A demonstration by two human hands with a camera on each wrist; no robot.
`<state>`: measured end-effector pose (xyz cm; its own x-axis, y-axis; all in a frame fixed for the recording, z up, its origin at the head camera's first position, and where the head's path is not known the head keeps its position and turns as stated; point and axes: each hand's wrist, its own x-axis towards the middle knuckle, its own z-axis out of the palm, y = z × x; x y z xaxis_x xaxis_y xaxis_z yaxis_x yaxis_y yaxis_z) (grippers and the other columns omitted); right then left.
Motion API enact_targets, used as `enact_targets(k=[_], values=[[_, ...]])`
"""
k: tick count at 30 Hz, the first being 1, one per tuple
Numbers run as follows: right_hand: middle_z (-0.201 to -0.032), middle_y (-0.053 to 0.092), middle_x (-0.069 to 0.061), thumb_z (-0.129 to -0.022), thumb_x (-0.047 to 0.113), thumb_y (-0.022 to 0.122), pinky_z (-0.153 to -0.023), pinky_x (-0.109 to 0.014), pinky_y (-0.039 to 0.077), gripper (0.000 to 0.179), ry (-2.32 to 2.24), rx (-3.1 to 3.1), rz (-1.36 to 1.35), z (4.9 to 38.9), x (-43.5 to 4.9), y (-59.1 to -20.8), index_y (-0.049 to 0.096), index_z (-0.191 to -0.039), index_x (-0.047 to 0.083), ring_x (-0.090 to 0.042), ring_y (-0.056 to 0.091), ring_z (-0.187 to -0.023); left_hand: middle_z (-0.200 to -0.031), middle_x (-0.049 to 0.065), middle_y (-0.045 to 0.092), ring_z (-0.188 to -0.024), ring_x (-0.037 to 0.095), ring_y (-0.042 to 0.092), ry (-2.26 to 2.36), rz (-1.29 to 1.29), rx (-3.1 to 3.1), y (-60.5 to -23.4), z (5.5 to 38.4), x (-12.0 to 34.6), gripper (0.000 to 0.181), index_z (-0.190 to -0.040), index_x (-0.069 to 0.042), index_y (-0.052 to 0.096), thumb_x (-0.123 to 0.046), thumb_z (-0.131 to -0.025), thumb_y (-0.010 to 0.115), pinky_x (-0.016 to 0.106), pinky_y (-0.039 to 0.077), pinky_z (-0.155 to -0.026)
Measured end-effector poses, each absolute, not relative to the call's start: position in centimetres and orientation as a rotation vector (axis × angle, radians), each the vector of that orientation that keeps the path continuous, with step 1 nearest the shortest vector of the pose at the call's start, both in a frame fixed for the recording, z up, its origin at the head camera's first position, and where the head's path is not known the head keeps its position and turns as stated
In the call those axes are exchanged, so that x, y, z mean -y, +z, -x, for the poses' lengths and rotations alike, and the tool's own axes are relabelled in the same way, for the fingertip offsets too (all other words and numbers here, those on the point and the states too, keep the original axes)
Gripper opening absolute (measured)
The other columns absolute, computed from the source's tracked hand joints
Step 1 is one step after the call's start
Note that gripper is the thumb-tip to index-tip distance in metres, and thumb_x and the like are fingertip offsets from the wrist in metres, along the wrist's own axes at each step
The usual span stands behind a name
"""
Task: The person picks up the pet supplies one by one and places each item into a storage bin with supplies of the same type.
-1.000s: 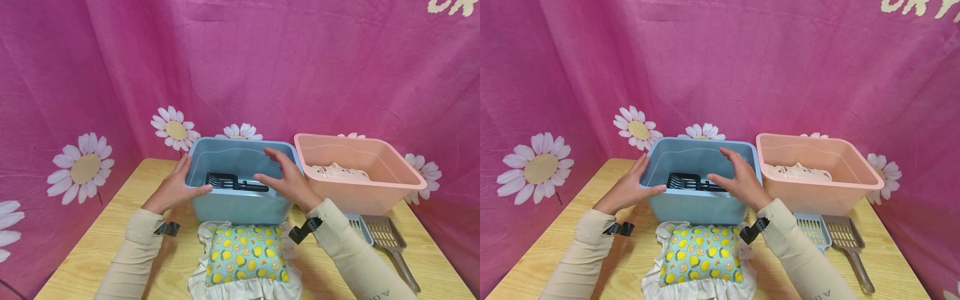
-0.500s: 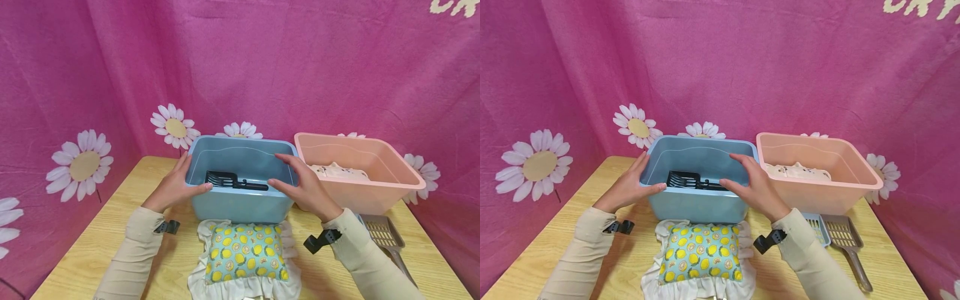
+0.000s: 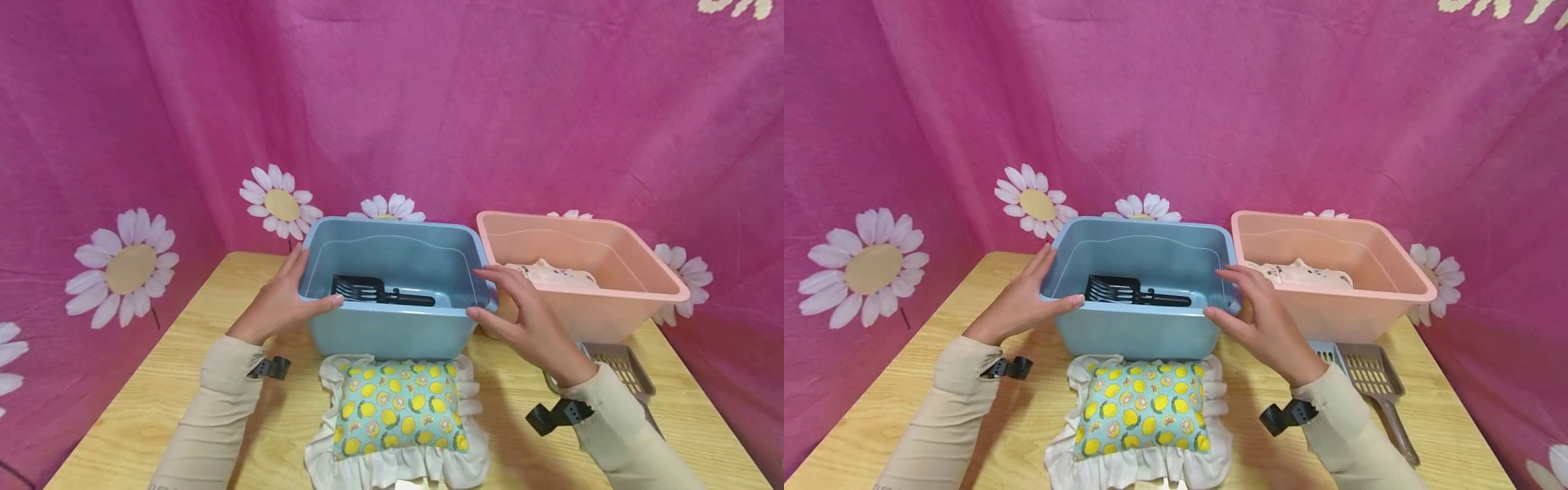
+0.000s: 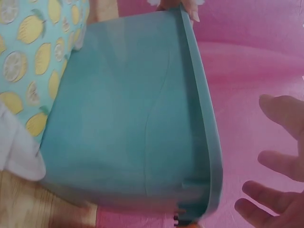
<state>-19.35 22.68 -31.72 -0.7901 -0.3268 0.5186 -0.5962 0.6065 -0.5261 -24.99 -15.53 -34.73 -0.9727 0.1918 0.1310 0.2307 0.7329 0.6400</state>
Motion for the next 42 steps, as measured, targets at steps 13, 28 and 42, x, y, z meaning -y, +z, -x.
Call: enact_targets(k=[13, 28, 42], values=[[-0.138, 0.051, -0.01, -0.081, 0.011, 0.078, -0.105, -0.015, 0.026, 0.052, 0.934, 2.439, -0.601, 17.0, -26.6, -33.4, 0.06, -0.13, 0.012, -0.029, 0.043, -0.129, -0.162, 0.004, -0.001, -0.142, 0.043, 0.021, -1.081, 0.346, 2.871, -34.7, 25.1, 15.5, 0.117, -0.156, -0.021, 0.003, -0.072, -0.072, 0.066, 0.066, 0.038, -0.097], [-0.137, 0.052, -0.005, -0.083, 0.019, 0.078, -0.094, -0.005, 0.026, 0.048, 0.881, 2.541, -0.41, 14.4, -29.5, -36.6, 0.061, -0.128, 0.019, -0.005, 0.041, -0.128, -0.162, 0.0, -0.002, -0.143, 0.041, 0.019, -1.124, 0.33, 2.859, -34.9, 25.0, 15.6, 0.116, -0.156, -0.023, 0.005, -0.072, -0.071, 0.066, 0.066, 0.037, -0.098], [-0.13, 0.057, -0.009, -0.085, 0.024, 0.075, -0.082, -0.018, 0.035, 0.047, 0.824, 2.607, -0.211, 12.1, -31.6, -39.5, 0.06, -0.129, 0.014, -0.001, 0.042, -0.119, -0.162, -0.001, -0.003, -0.143, 0.041, 0.018, -1.105, 0.331, 2.865, -34.8, 25.1, 15.6, 0.116, -0.156, -0.023, 0.005, -0.073, -0.071, 0.065, 0.067, 0.036, -0.099]])
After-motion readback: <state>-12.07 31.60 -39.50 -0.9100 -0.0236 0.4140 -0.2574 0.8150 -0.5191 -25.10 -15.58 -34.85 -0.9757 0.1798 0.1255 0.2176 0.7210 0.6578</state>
